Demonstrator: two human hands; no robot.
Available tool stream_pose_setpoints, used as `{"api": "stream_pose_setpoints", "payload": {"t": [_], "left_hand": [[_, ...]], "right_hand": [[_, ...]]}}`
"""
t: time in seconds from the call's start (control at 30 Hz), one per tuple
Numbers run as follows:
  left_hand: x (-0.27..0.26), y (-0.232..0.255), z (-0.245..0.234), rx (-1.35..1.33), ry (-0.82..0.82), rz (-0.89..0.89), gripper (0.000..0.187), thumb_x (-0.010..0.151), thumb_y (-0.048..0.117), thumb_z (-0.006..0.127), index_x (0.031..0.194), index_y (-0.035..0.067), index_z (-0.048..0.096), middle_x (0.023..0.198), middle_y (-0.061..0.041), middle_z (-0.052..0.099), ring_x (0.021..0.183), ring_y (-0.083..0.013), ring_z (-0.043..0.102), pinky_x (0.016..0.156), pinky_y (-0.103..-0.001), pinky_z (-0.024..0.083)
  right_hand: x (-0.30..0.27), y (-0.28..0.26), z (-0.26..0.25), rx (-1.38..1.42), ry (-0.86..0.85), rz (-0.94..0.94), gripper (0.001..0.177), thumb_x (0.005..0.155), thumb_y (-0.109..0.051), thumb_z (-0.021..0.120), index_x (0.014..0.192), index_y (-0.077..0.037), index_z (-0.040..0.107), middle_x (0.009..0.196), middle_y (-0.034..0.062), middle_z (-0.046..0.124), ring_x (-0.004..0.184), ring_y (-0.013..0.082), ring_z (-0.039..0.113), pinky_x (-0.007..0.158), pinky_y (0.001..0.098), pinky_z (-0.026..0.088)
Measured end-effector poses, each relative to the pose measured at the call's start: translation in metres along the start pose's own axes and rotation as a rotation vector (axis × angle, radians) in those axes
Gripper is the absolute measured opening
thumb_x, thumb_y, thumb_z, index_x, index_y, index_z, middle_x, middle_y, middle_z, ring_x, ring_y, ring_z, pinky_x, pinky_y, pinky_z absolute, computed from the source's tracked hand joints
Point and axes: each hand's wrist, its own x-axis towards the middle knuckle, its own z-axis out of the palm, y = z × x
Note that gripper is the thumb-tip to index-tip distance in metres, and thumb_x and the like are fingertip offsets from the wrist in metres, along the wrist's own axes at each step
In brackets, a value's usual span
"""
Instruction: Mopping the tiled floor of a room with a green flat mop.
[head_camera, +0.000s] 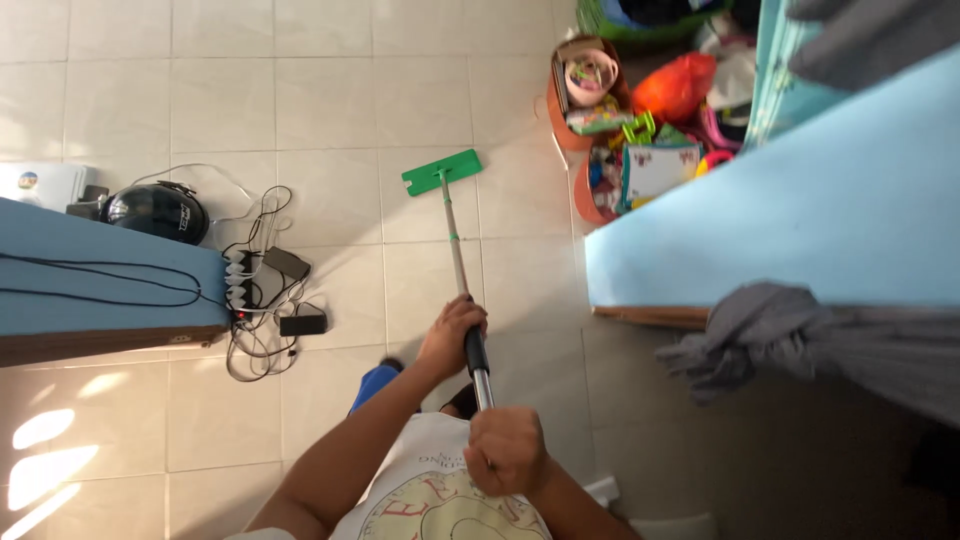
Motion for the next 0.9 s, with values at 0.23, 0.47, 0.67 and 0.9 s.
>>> {"api": "stream_pose_setpoints", "payload": {"t": [0.23, 0.47, 0.67, 0.9], "left_hand": [[0.114, -0.062, -0.033, 0.011, 0.056, -0.050, 0.020, 0.080, -0.001, 0.065, 0.092, 0.016, 0.062, 0.123, -0.001, 0.065, 0.143, -0.0339, 0.043, 0.115, -0.054, 0.037], [0.265, -0.161, -0.068, 0.098, 0.067, -0.104, 0.020, 0.083, 0.003, 0.066, 0.094, 0.020, 0.062, 0.130, 0.002, 0.061, 0.147, -0.0303, 0.038, 0.115, -0.064, 0.030], [0.345, -0.184, -0.136, 0.109, 0.091, -0.128, 0.017, 0.081, 0.013, 0.073, 0.095, 0.019, 0.064, 0.126, 0.002, 0.062, 0.140, -0.0278, 0.044, 0.116, -0.069, 0.024], [0.305, -0.140, -0.208, 0.038, 0.169, -0.135, 0.022, 0.084, 0.029, 0.079, 0.095, 0.015, 0.066, 0.115, -0.005, 0.064, 0.140, -0.0319, 0.044, 0.120, -0.064, 0.023]], "right_hand": [[0.085, 0.095, 0.006, -0.045, -0.019, -0.004, 0.028, 0.091, -0.005, 0.064, 0.067, -0.007, 0.051, 0.067, 0.0078, 0.060, 0.060, 0.0253, 0.065, 0.055, 0.0362, 0.052], [0.153, 0.239, 0.036, -0.166, -0.017, 0.205, 0.020, 0.097, -0.004, 0.059, 0.077, -0.003, 0.057, 0.084, 0.0113, 0.070, 0.081, 0.0248, 0.073, 0.072, 0.0342, 0.059], [0.265, 0.282, 0.040, -0.132, 0.025, 0.312, 0.014, 0.094, -0.001, 0.060, 0.079, 0.001, 0.062, 0.082, 0.0129, 0.071, 0.072, 0.0225, 0.071, 0.066, 0.0326, 0.057], [0.337, 0.241, 0.020, 0.052, -0.148, 0.077, 0.018, 0.092, -0.003, 0.060, 0.075, -0.005, 0.059, 0.075, 0.0076, 0.067, 0.066, 0.0207, 0.071, 0.062, 0.0316, 0.059]]}}
